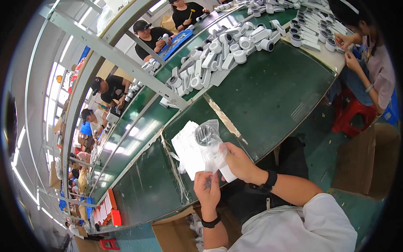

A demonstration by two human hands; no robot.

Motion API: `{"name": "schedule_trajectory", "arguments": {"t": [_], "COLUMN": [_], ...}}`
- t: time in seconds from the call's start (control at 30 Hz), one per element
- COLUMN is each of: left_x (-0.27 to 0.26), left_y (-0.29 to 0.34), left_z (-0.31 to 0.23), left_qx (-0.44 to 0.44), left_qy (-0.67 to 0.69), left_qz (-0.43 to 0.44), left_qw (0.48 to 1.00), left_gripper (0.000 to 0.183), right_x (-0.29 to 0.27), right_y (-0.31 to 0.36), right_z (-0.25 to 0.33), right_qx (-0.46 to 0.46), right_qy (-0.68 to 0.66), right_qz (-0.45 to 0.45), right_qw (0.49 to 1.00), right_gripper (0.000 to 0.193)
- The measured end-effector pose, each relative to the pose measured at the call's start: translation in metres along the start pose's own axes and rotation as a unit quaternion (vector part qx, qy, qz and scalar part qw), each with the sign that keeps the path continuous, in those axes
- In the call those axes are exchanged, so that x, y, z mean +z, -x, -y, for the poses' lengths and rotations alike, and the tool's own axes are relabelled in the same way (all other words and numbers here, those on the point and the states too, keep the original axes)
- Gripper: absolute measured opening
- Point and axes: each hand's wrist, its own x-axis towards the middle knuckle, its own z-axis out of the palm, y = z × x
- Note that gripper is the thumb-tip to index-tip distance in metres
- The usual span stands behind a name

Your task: The person packages handheld fans by hand, picking up a fan, sliding it into a plastic bag, and placing the bagged fan into a cardboard box. This process is repeated for several fans, with the person occasionally reaching for more fans from a pile on the assembly table.

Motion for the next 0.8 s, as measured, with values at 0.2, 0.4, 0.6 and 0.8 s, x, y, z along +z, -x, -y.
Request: {"name": "schedule_trajectory", "arguments": {"t": [0.2,0.4,0.6,0.8], "left_x": [0.002,0.004,0.013,0.006], "left_y": [0.013,0.015,0.018,0.017], "left_z": [0.008,0.015,0.022,0.005], "left_qx": [-0.072,-0.063,-0.193,-0.244], "left_qy": [0.168,0.125,0.237,0.375], "left_qz": [0.059,0.091,0.116,-0.036], "left_qw": [0.981,0.986,0.945,0.894], "left_gripper": [0.008,0.013,0.025,0.010], "right_x": [-0.008,-0.006,0.000,0.009], "right_y": [-0.014,-0.014,-0.014,-0.012], "right_z": [-0.033,-0.033,-0.031,-0.010], "right_qx": [-0.134,-0.129,-0.154,-0.303], "right_qy": [0.083,0.148,0.247,0.337], "right_qz": [-0.041,-0.071,-0.085,-0.169], "right_qw": [0.987,0.978,0.953,0.875], "right_gripper": [0.039,0.043,0.041,0.021]}}
